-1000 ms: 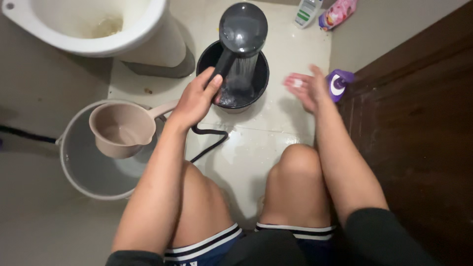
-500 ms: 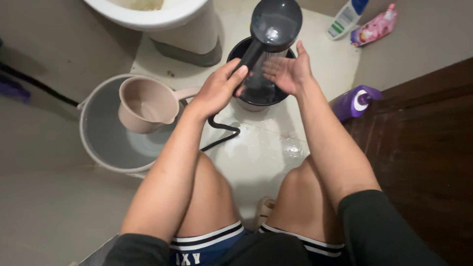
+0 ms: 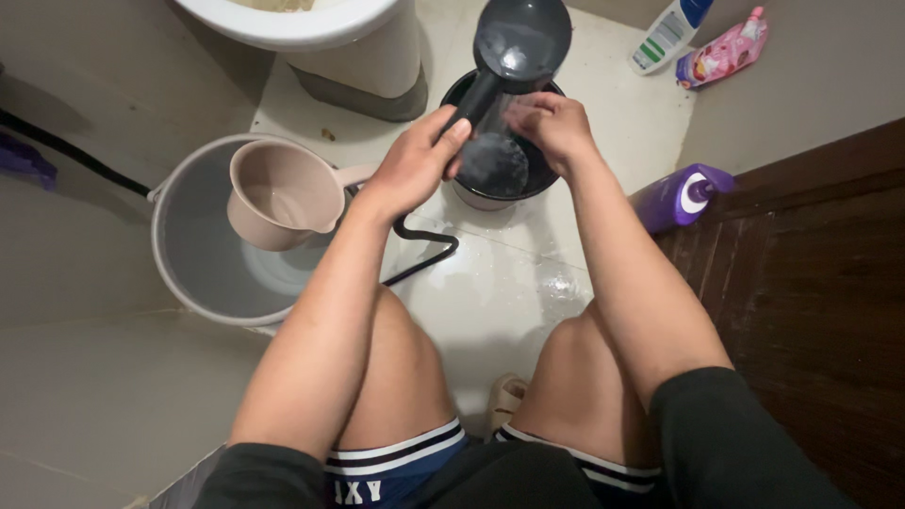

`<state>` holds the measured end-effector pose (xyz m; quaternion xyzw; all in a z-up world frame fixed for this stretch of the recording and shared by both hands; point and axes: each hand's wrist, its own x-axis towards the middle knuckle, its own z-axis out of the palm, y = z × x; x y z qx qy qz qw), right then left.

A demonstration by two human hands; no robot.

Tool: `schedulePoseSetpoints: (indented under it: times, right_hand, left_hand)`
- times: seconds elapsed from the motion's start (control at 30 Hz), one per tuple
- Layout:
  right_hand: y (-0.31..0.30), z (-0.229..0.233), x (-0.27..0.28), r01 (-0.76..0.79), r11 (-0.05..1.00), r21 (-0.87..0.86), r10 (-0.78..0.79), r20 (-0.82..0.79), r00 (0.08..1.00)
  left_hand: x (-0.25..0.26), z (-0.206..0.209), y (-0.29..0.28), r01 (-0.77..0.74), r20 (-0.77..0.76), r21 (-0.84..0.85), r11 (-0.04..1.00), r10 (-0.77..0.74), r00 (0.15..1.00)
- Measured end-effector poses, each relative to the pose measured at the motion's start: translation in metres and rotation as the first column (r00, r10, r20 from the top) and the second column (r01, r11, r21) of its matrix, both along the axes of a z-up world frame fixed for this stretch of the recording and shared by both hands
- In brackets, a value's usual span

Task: The person pours liquid from a bottle into a black bucket, then moves to a bathroom area. They use a handheld shower head to rinse the inside of the bucket with water, repeatedly filling and emptying it to clean the container.

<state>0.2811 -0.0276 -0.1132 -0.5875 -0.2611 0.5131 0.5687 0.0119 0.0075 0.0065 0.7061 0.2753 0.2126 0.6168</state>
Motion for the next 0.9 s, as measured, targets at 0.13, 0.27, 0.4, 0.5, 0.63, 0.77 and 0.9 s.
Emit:
schedulePoseSetpoints:
  times: [0.13,0.27,0.4,0.5,0.63,0.77,0.9]
  right_hand:
    - [0.003,-0.01,-0.01,0.031,0.999,0.015,-0.034,0.265,0.964]
    - [0.007,-0.016,-0.005,0.117,0.972,-0.203,-0.032,0.382,0.924]
    - [-0.001,-0.011,0.017,-0.03,0.998,-0.06,0.046,0.284,0.958]
    - [-0.018,-0.009,0.04,0.005,0.995,-0.095,0.031,0.375,0.926]
    - [-0.034,-0.018,0.063,0.184,0.965,-0.186,-0.045,0.576,0.816]
    - [-0.045,-0.032,0.075,0.296,0.934,-0.202,-0.078,0.691,0.719]
    - [-0.055,-0.037,0.079,0.334,0.903,-0.27,-0.065,0.683,0.727]
  left_hand:
    - [0.004,-0.003,-0.001,0.007,-0.042,-0.034,0.999,-0.008,0.999]
    - [0.005,-0.003,0.003,-0.007,-0.045,-0.045,0.999,0.005,0.999]
    - [-0.001,-0.005,0.006,-0.045,-0.067,0.022,0.999,0.047,0.997]
    - [-0.004,-0.007,0.009,-0.079,-0.137,0.025,0.997,0.082,0.987]
    - [0.002,-0.018,0.011,-0.041,-0.1,-0.038,0.998,0.037,0.994]
    - [0.017,-0.035,0.015,-0.016,-0.02,-0.049,0.999,0.015,1.0]
    - [0.022,-0.047,0.022,-0.073,-0.077,-0.092,0.993,0.066,0.995]
